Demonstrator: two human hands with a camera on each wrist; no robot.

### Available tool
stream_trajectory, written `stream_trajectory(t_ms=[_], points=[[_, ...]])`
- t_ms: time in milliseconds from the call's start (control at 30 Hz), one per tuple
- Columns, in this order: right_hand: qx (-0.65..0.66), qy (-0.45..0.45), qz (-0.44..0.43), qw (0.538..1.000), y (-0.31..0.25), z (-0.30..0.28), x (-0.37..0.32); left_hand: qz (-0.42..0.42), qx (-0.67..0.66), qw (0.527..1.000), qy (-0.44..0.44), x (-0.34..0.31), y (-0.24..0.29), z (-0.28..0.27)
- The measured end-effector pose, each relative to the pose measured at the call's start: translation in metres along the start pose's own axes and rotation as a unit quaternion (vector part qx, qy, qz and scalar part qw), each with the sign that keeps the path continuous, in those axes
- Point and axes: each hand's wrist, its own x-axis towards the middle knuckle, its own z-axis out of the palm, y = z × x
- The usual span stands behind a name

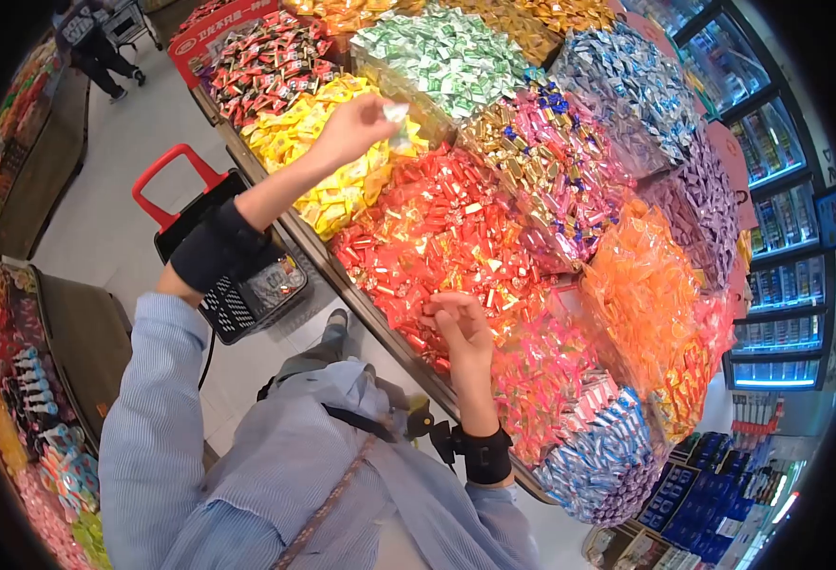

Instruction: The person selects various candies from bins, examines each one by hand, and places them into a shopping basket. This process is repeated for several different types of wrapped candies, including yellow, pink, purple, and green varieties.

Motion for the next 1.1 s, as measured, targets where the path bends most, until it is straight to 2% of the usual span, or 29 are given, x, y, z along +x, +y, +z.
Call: stream_trajectory(t_ms=[33,67,100,200,367,433,533,600,733,833,900,933,1000,1033,1100], points=[[-0.004,0.018,0.002,1.0,-0.001,-0.001,0.003,0.019,0.042,0.999,-0.008,0.026,-0.002,0.001],[-0.009,0.036,0.004,0.999,-0.003,-0.003,0.007,0.039,0.049,0.998,0.021,0.049,-0.006,0.006],[-0.023,0.051,0.006,0.998,-0.002,-0.005,0.01,0.051,0.081,0.995,0.021,0.065,0.007,0.008],[-0.017,0.069,0.011,0.997,-0.005,-0.005,0.018,0.073,0.153,0.985,-0.018,0.112,0.014,0.022],[-0.021,0.102,0.014,0.994,-0.005,-0.007,0.028,0.129,0.209,0.968,-0.048,0.176,-0.015,0.05],[-0.023,0.106,0.013,0.994,-0.008,-0.007,0.03,0.173,0.251,0.952,-0.026,0.191,-0.034,0.057],[-0.014,0.108,0.019,0.994,-0.008,-0.008,0.03,0.179,0.222,0.958,-0.003,0.187,-0.029,0.053],[-0.022,0.106,0.017,0.994,-0.007,-0.006,0.029,0.153,0.186,0.971,-0.01,0.178,-0.019,0.044],[-0.019,0.062,0.013,0.998,0.0,-0.008,0.025,0.145,0.114,0.982,0.027,0.137,0.002,0.027],[-0.02,0.034,0.016,0.999,0.007,-0.007,0.019,0.134,-0.008,0.988,0.081,0.06,0.036,0.008],[-0.019,0.017,0.022,0.999,0.006,0.001,0.01,0.112,-0.091,0.985,0.089,-0.002,0.034,-0.004],[-0.021,0.01,0.024,0.999,0.006,0.003,0.004,0.09,-0.072,0.985,0.129,-0.037,0.032,-0.008],[-0.028,-0.006,0.035,0.999,0.012,0.004,-0.006,-0.015,-0.077,0.989,0.129,-0.104,0.014,-0.021],[-0.032,-0.022,0.042,0.998,0.014,0.004,-0.01,-0.041,-0.044,0.989,0.136,-0.135,0.003,-0.029],[-0.036,-0.052,0.051,0.997,0.018,0.008,-0.02,-0.095,-0.061,0.981,0.158,-0.195,-0.025,-0.043]])
